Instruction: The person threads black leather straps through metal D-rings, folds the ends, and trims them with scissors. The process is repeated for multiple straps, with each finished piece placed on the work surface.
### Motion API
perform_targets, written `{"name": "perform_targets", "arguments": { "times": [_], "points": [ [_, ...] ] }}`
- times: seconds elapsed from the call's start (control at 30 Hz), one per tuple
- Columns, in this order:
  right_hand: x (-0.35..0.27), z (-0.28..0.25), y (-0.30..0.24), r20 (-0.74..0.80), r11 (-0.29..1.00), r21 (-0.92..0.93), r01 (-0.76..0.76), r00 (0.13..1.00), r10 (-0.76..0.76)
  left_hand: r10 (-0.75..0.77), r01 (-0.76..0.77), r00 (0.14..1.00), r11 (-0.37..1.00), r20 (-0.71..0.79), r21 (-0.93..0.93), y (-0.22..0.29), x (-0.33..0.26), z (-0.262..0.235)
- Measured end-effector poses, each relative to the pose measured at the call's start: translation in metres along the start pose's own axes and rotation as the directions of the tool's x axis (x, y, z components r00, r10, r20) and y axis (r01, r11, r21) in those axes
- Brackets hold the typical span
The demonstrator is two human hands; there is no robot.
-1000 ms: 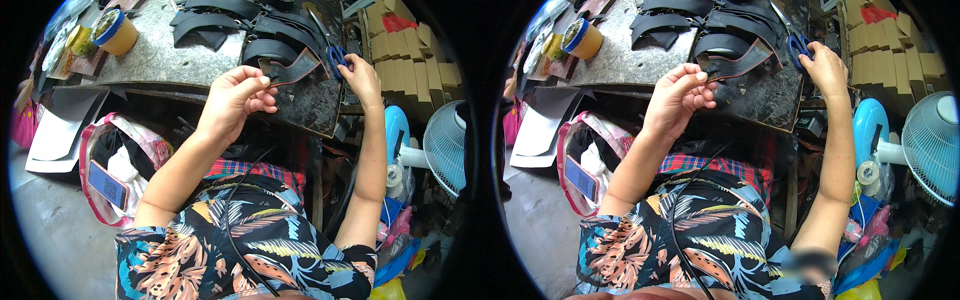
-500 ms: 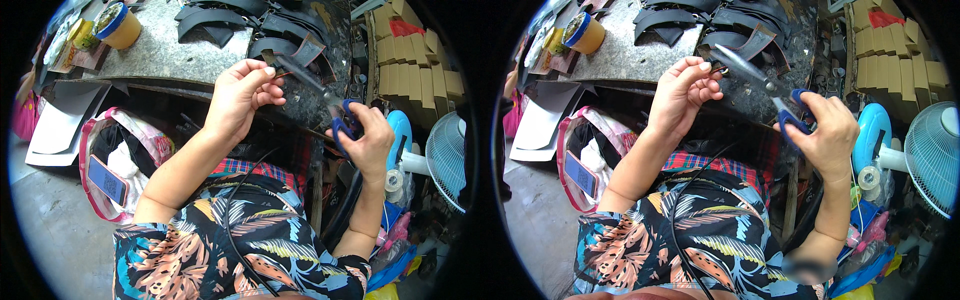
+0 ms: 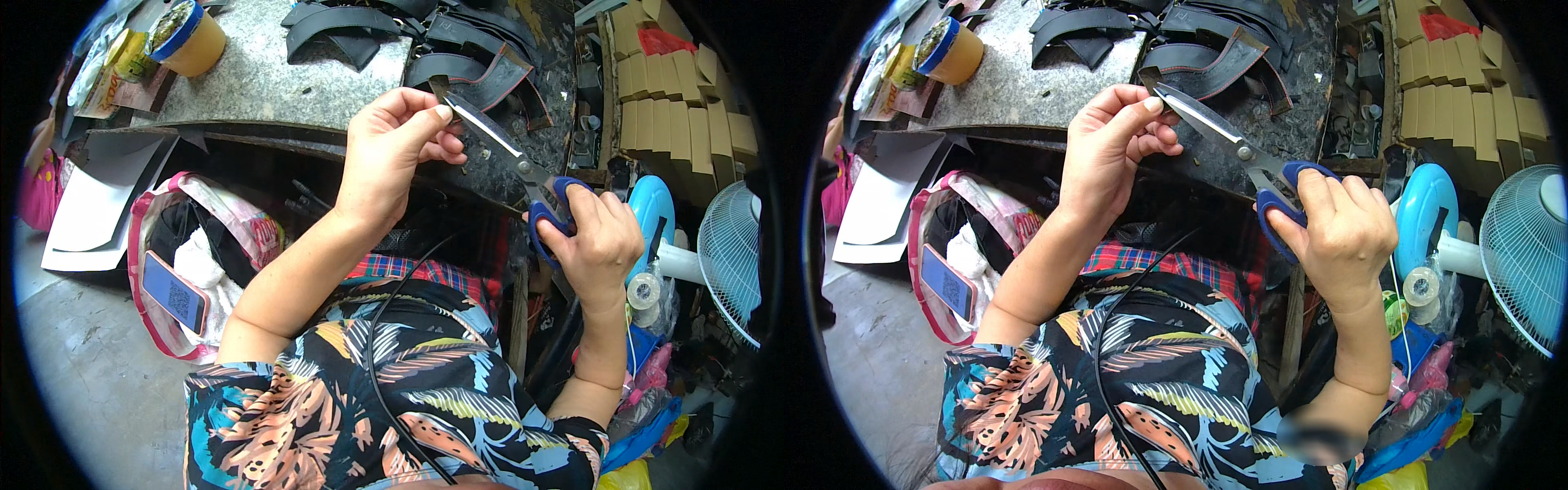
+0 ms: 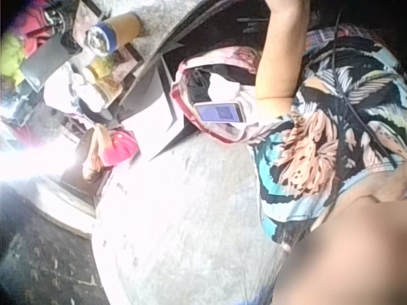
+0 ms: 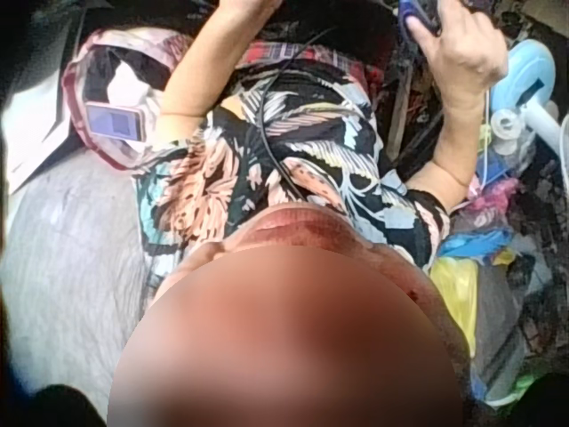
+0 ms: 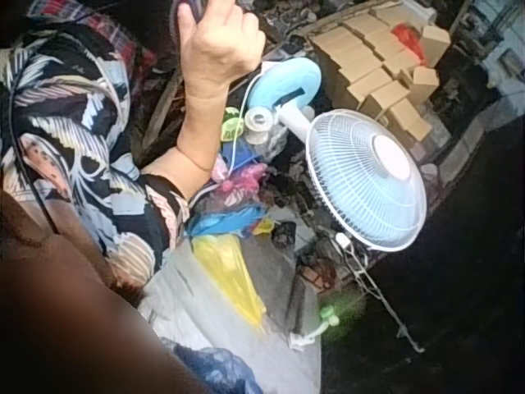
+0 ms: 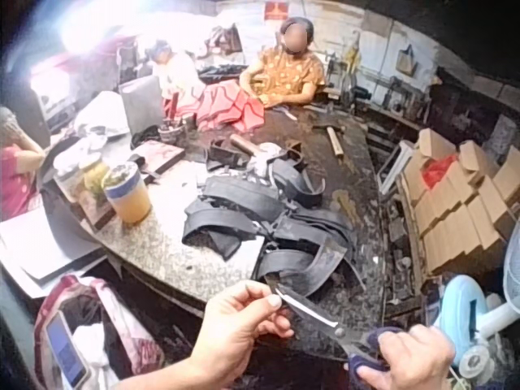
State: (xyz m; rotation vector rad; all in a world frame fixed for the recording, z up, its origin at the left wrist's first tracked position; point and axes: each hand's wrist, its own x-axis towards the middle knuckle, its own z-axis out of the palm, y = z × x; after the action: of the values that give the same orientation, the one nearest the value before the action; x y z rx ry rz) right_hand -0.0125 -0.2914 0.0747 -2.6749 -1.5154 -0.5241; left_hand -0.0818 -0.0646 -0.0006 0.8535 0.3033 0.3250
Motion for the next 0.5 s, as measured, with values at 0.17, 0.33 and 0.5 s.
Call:
{"name": "perform_targets", "arguments": {
  "times": [0.17,0.33,0.5],
  "points": [
    [0.003,-0.013,-0.003,0.083,1.0,-0.027,-0.004,0.997,0.006,0.014,-0.014,1.0,0.999,0.005,0.048,-0.003,-0.001,-0.002],
    [0.003,-0.015,-0.002,0.081,1.0,-0.026,-0.008,0.997,0.01,0.051,-0.052,0.999,0.996,0.009,0.068,-0.005,-0.001,-0.001],
    [0.002,-0.017,-0.005,0.084,0.998,-0.054,0.009,0.996,-0.004,0.091,-0.091,0.996,0.991,0.011,0.096,-0.007,-0.001,0.0]
  ]
}}
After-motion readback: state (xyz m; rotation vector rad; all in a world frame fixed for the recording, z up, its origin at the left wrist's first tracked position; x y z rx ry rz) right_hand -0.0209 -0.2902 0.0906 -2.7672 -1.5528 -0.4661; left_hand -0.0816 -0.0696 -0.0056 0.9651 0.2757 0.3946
